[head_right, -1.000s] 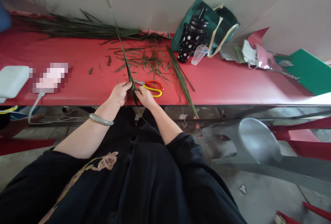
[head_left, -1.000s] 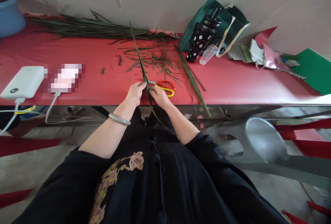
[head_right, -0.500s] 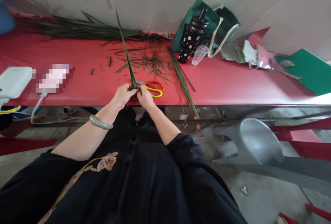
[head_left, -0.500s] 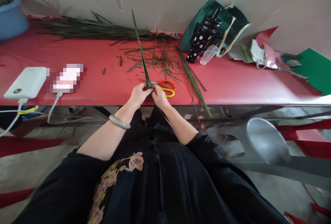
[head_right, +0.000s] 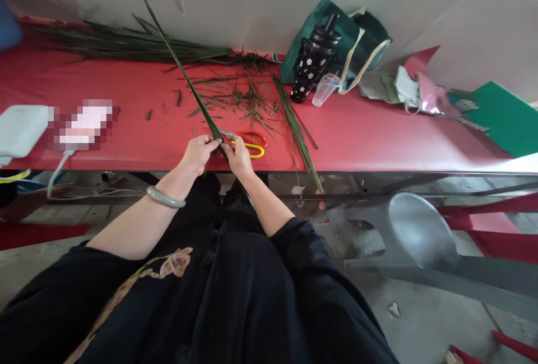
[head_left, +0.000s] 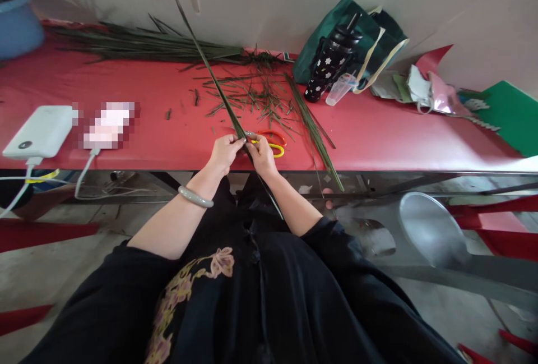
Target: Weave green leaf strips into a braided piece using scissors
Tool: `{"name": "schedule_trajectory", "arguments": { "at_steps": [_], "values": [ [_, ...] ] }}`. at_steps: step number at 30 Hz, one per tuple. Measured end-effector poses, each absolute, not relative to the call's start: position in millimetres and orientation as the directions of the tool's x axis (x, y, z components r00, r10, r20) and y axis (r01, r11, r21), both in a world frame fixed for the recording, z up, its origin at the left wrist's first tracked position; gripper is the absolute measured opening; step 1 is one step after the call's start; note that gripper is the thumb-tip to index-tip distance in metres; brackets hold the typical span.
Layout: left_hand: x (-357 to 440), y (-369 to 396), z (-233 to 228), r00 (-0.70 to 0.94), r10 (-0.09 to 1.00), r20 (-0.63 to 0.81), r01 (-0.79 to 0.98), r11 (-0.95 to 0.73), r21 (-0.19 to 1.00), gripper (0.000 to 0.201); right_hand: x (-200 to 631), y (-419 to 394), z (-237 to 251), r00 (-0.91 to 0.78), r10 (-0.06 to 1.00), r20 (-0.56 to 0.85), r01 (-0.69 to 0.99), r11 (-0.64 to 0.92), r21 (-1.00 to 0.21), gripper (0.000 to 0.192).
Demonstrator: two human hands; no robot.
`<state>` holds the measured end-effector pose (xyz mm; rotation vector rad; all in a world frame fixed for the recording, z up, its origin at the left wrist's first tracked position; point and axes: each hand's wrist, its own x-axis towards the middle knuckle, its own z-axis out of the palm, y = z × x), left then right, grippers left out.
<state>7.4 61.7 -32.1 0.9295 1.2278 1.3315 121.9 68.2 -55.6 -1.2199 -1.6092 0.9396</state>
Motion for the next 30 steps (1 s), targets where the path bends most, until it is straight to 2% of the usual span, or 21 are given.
{"name": "schedule_trajectory", "arguments": {
  "at_steps": [7, 12, 15, 19, 22, 27, 30],
  "values": [
    [4, 65, -32, -0.201, 0.971, -0.130, -0.187, 0.092, 0.978, 0.011, 124, 69, -49, -0.253, 0.957, 0.142, 0.359, 0.229, -0.905, 0.031],
    [-3, 69, -28, -0.236, 0.961, -0.145, -0.208, 0.096, 0.973, 0.015, 126, 71, -42, -0.427, 0.900, 0.093, 0.393, 0.277, -0.877, 0.021],
    [-5, 73, -27, -0.222, 0.962, -0.156, -0.241, 0.101, 0.965, 0.018, 128, 70, -40, -0.486, 0.870, 0.085, 0.416, 0.316, -0.853, 0.023],
    [-5, 76, -31, -0.226, 0.953, -0.201, -0.259, 0.140, 0.956, 0.023, 130, 67, -40, -0.484, 0.871, 0.086, 0.403, 0.309, -0.861, 0.026],
    [-6, 75, -35, -0.213, 0.964, -0.159, -0.213, 0.113, 0.970, 0.023, 130, 66, -42, -0.468, 0.881, 0.068, 0.407, 0.283, -0.868, 0.026],
    [-7, 64, -26, -0.057, 0.994, -0.096, -0.151, 0.087, 0.985, 0.015, 129, 67, -44, -0.423, 0.904, 0.058, 0.398, 0.243, -0.885, 0.029],
    [-6, 60, -20, -0.047, 0.994, -0.097, -0.144, 0.090, 0.986, 0.016, 128, 68, -44, -0.396, 0.917, 0.055, 0.387, 0.221, -0.895, 0.028]
  ]
}}
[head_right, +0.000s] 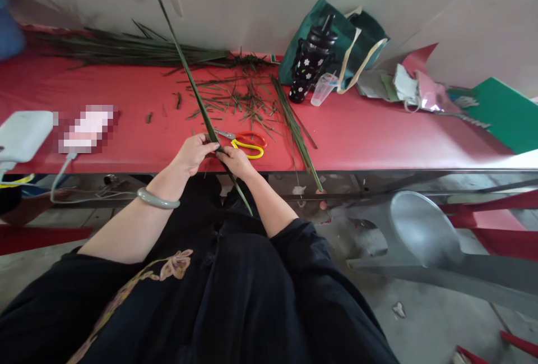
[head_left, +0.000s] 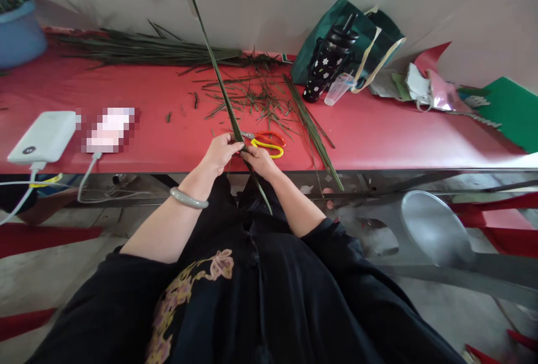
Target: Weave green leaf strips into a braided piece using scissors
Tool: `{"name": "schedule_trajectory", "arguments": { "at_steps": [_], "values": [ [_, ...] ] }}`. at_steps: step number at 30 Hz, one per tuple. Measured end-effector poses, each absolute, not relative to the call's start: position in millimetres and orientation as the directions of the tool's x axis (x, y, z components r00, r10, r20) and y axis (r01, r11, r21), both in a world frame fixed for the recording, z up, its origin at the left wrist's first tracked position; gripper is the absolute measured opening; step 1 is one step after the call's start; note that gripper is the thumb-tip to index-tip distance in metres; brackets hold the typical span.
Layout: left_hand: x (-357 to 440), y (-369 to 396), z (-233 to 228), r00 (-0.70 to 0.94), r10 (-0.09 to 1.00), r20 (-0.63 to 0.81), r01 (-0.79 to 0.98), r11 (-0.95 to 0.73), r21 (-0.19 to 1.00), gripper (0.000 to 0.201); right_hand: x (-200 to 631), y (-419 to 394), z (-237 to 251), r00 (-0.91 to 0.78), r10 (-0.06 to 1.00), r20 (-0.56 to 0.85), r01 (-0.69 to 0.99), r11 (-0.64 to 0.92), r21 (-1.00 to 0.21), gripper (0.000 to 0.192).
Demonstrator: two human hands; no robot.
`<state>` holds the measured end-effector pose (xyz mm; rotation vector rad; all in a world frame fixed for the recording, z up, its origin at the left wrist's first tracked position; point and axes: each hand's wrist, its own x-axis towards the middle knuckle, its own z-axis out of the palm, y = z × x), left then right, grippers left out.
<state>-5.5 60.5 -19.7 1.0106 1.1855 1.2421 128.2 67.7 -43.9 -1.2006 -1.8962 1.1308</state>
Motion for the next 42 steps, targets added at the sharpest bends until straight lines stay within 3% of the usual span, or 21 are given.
{"name": "schedule_trajectory", "arguments": {
  "at_steps": [8, 14, 22, 26, 30, 34, 37, 42],
  "values": [
    [-4, 71, -29, -0.230, 0.963, -0.140, -0.187, 0.097, 0.978, 0.018, 128, 64, -40, -0.444, 0.890, 0.106, 0.439, 0.319, -0.840, 0.025],
    [-3, 77, -25, -0.269, 0.946, -0.181, -0.217, 0.124, 0.968, 0.022, 130, 62, -47, -0.470, 0.860, 0.198, 0.284, 0.360, -0.888, 0.024],
    [-9, 87, -12, -0.301, 0.920, -0.252, -0.182, 0.204, 0.962, 0.014, 133, 59, -40, -0.489, 0.863, 0.123, 0.347, 0.322, -0.881, 0.024],
    [-13, 91, -12, -0.255, 0.931, -0.263, -0.206, 0.213, 0.955, 0.017, 132, 59, -40, -0.469, 0.878, 0.100, 0.363, 0.295, -0.884, 0.021],
    [-10, 77, -18, -0.109, 0.953, -0.281, -0.237, 0.250, 0.939, 0.023, 131, 60, -41, -0.409, 0.910, 0.068, 0.359, 0.229, -0.905, 0.025],
    [-8, 58, -27, 0.022, 0.984, -0.176, -0.220, 0.177, 0.959, 0.027, 132, 63, -41, -0.387, 0.919, 0.078, 0.343, 0.222, -0.913, 0.026],
    [-9, 55, -26, -0.034, 0.992, -0.125, -0.166, 0.118, 0.979, 0.022, 133, 63, -42, -0.405, 0.911, 0.079, 0.327, 0.225, -0.918, 0.028],
    [-13, 66, -15, -0.087, 0.968, -0.237, -0.187, 0.218, 0.958, 0.014, 136, 65, -48, -0.478, 0.872, 0.109, 0.223, 0.240, -0.945, 0.032]
  ]
}}
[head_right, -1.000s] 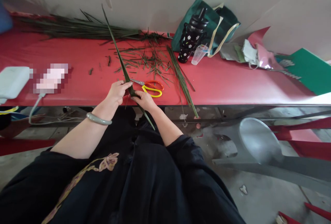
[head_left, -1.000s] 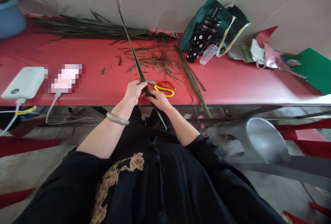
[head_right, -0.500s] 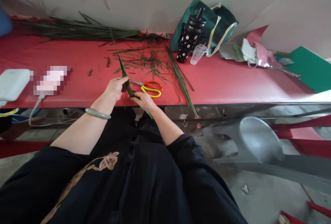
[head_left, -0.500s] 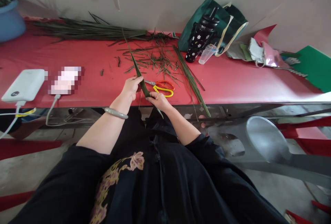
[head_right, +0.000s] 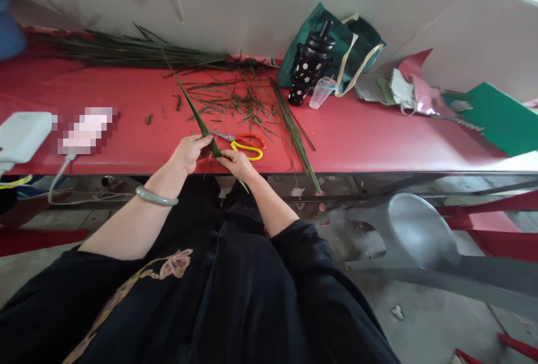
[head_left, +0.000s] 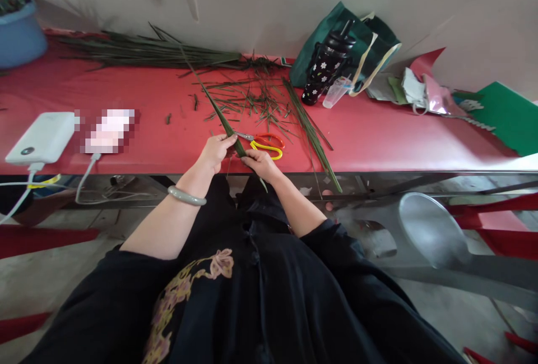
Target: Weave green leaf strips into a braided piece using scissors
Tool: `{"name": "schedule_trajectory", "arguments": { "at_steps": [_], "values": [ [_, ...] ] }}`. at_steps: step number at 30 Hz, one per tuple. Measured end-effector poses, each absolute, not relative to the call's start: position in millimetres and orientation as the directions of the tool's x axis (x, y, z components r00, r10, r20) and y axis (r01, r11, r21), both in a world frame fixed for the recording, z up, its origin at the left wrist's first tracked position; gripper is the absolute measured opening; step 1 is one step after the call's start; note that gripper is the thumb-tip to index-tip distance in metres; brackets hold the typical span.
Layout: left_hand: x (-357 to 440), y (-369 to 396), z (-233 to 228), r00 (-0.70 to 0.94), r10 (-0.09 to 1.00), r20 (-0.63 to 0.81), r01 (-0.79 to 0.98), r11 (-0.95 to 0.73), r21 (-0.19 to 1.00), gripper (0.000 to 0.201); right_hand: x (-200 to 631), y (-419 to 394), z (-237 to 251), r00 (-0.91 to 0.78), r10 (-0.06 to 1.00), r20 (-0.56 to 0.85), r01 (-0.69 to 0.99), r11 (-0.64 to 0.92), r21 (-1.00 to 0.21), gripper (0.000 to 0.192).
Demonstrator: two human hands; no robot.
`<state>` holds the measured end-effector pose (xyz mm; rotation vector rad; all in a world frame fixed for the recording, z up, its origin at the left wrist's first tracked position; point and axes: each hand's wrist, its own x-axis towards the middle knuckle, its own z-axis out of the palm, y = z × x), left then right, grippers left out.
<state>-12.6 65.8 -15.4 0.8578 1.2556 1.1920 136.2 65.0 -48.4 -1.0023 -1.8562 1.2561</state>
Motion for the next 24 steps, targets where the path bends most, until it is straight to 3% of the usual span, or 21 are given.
{"name": "schedule_trajectory", "arguments": {
  "at_steps": [9, 14, 20, 24],
  "values": [
    [-16, 81, -13, -0.133, 0.961, -0.242, -0.118, 0.227, 0.967, 0.017, 137, 67, -50, -0.494, 0.861, 0.121, 0.207, 0.252, -0.945, 0.032],
    [-15, 85, -20, -0.173, 0.947, -0.269, -0.184, 0.237, 0.954, 0.023, 136, 64, -46, -0.493, 0.863, 0.107, 0.225, 0.245, -0.943, 0.026],
    [-15, 67, -22, 0.019, 0.966, -0.259, -0.307, 0.252, 0.918, 0.030, 134, 64, -53, -0.421, 0.902, 0.092, 0.222, 0.201, -0.954, 0.027],
    [-14, 61, -13, 0.022, 0.958, -0.287, -0.370, 0.274, 0.888, 0.024, 134, 63, -54, -0.418, 0.902, 0.105, 0.176, 0.194, -0.965, 0.024]
  ]
}}
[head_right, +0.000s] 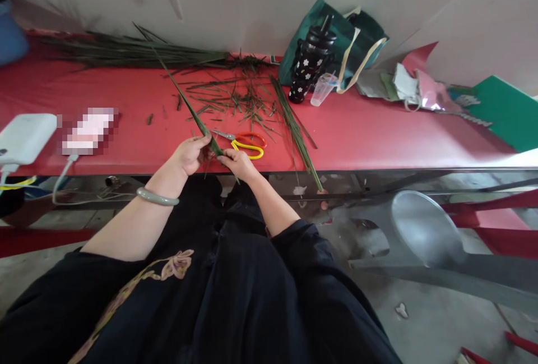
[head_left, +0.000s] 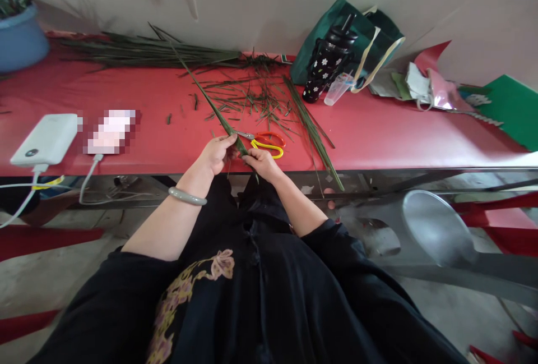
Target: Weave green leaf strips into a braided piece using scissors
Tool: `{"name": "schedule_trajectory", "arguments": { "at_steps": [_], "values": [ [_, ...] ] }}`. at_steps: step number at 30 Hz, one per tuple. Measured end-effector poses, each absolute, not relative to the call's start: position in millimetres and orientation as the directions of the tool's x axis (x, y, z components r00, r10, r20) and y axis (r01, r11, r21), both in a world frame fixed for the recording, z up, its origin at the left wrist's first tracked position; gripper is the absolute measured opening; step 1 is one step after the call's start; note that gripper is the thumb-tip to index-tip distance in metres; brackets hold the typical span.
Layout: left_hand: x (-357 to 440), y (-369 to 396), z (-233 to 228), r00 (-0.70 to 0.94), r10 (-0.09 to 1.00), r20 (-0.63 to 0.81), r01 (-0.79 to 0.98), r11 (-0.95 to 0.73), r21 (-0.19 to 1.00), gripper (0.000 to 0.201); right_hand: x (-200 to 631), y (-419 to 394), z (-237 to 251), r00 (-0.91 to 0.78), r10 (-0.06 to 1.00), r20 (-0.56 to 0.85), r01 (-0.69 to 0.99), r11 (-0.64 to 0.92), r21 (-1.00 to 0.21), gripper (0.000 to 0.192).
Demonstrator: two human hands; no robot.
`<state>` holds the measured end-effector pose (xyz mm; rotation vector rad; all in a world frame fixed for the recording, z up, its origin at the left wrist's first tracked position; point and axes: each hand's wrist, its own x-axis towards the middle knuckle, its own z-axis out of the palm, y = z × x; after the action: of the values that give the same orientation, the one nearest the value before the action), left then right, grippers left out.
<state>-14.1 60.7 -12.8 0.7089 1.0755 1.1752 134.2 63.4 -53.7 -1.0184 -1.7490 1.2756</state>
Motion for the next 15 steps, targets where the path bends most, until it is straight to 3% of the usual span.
{"name": "schedule_trajectory", "arguments": {
  "at_steps": [6, 15],
  "values": [
    [-11, 59, 0, 0.068, 0.963, -0.261, -0.452, 0.263, 0.852, 0.022, 134, 66, -57, -0.375, 0.919, 0.126, -0.007, 0.133, -0.991, 0.020],
    [-21, 52, 16, 0.044, 0.983, -0.178, -0.359, 0.182, 0.916, 0.026, 145, 32, -32, -0.358, 0.922, 0.149, 0.078, 0.189, -0.979, 0.023]
  ]
}}
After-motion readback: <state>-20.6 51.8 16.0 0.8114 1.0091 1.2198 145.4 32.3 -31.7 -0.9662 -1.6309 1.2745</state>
